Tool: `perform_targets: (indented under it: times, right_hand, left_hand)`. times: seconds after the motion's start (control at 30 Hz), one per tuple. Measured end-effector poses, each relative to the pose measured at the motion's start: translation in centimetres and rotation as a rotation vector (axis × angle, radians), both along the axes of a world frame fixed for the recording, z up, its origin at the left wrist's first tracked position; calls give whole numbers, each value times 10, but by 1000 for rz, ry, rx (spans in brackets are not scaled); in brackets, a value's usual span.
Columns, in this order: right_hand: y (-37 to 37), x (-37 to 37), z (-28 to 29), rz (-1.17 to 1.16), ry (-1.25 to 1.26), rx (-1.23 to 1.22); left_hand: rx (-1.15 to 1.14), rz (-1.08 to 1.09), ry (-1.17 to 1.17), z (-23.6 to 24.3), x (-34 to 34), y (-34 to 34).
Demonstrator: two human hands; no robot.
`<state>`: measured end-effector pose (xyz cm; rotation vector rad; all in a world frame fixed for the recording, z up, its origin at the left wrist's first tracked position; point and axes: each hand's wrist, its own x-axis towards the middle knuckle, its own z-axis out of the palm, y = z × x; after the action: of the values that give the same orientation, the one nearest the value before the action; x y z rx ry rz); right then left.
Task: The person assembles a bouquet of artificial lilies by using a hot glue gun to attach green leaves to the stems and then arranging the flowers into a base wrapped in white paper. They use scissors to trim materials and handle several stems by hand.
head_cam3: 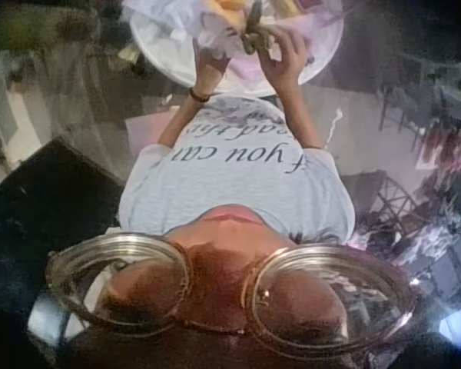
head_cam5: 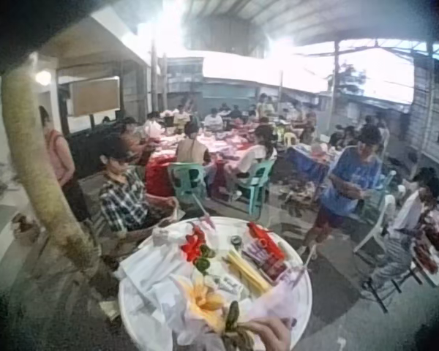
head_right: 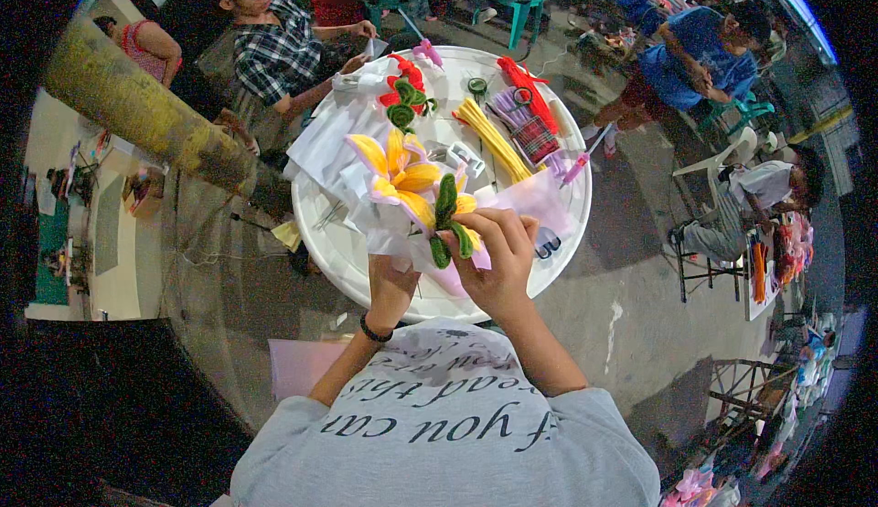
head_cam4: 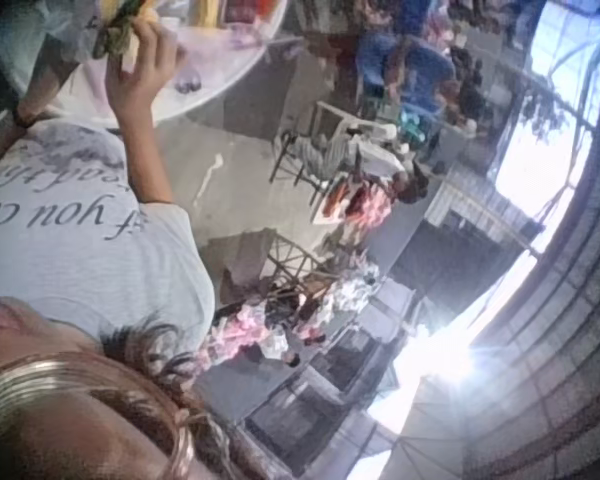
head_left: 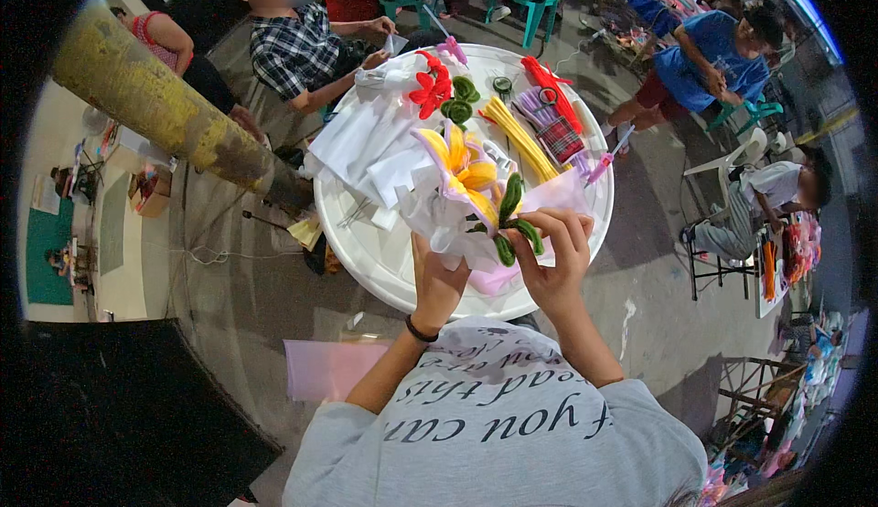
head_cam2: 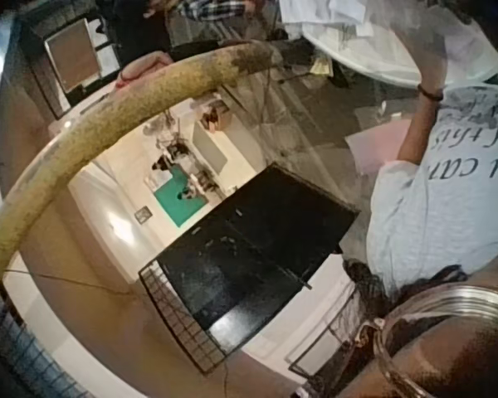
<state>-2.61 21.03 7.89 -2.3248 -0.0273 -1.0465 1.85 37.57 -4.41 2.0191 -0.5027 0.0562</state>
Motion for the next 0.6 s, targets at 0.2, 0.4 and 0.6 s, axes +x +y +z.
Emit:
perform_targets:
  times: [0.2, 0.4, 0.6]
  right_hand:
    - [5, 3, 0, -3, -11, 8]
    - [3, 5, -1, 8, -35, -25]
    - [3, 6, -3, 40, -34, -15]
  left_hand:
    - [-142, 56, 76, 1, 1, 1]
    - [-258, 38, 135, -10, 3, -3]
    - [13, 71, -100, -7, 6, 1]
